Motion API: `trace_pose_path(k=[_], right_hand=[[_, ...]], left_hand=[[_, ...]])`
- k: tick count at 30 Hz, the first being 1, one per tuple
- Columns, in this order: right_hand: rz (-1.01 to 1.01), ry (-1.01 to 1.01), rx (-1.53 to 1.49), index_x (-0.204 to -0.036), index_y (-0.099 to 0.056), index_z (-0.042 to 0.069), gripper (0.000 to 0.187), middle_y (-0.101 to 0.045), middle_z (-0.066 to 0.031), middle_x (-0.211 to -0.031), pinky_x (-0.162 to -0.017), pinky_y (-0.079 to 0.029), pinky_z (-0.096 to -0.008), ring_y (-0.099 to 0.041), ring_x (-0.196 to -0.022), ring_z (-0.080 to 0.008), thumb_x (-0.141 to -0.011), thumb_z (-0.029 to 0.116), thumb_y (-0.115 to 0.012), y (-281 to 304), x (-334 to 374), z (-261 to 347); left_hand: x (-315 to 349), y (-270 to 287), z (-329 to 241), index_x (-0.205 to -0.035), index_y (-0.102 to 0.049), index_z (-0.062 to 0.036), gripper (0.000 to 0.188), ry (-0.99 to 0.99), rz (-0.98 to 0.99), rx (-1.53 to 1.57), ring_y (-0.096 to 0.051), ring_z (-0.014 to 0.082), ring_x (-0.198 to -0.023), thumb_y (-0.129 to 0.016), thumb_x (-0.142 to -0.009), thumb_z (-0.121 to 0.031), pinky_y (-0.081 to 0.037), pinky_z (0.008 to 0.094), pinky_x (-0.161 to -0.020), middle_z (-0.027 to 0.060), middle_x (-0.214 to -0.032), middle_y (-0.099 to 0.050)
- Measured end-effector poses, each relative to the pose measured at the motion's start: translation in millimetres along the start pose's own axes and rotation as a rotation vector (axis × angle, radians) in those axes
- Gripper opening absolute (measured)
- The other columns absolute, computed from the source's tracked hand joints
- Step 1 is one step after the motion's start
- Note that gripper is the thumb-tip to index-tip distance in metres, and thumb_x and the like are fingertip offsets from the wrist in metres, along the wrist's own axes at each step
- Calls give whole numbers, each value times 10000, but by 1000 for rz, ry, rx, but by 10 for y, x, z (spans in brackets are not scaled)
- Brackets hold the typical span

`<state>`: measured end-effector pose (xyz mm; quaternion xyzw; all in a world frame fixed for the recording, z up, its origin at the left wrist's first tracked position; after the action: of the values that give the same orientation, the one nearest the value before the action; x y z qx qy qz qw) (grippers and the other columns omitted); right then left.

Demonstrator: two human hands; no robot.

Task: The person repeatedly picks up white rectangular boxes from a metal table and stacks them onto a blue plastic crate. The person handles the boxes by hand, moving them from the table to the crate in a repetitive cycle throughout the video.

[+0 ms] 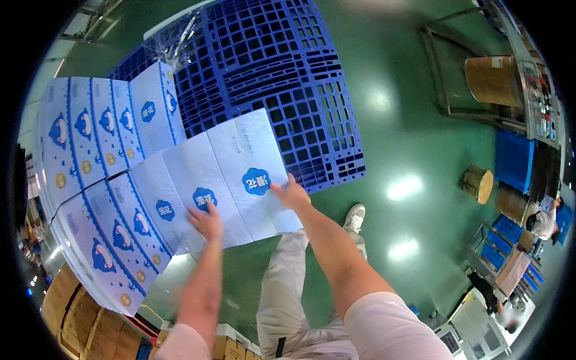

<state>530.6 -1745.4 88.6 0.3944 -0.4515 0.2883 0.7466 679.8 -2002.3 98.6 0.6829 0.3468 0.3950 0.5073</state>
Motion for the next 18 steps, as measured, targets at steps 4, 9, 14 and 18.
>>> trace_pose_path(k=[4,9,14,18], right_hand=[[58,111,63,-1402,-295,16,839,-579,-262,-1212,-941,-449,-454,-562,-1122,-410,-830,553,-591,-180,288,-627],[187,139,264,-1348,-351,14,701,-588,-282,-1169,-920,-458,-481,-566,-1091,-435,-856,458,-580,-384,1286,-1581],[261,-141,385,-1346,-419,44,652,-622,-239,-1145,-934,-467,-443,-587,-1091,-385,-856,442,-585,-68,1953,-2862],[139,-207,209,-1267,-523,48,567,-647,-192,-1122,-930,-474,-396,-604,-1079,-343,-854,431,-587,467,2416,-3208]], left_hand=[[1364,-51,468,-1422,-255,53,918,867,465,125,-303,377,-1360,-482,-873,-647,-286,572,-1058,184,-1467,-332],[1228,-396,838,-1472,-215,-79,887,1013,834,1183,-385,371,-1310,-474,-870,-677,-307,515,-1075,159,-1445,-376],[1143,-187,440,-1412,-327,-106,676,1148,794,1220,-382,347,-1312,-468,-934,-562,-273,488,-1108,126,-1456,-360],[1351,-122,688,-1477,-226,-137,648,1016,745,1406,-328,372,-1350,-457,-971,-469,-273,485,-1113,137,-1483,-319]])
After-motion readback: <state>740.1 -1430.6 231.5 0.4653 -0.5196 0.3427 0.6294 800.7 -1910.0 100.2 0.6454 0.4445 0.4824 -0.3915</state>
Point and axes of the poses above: each hand's wrist, its own x-axis away from the middle knuckle, its own y-axis out of the back of the hand, z = x × y, the point moved 2 cm from there along -x, towards the middle knuckle
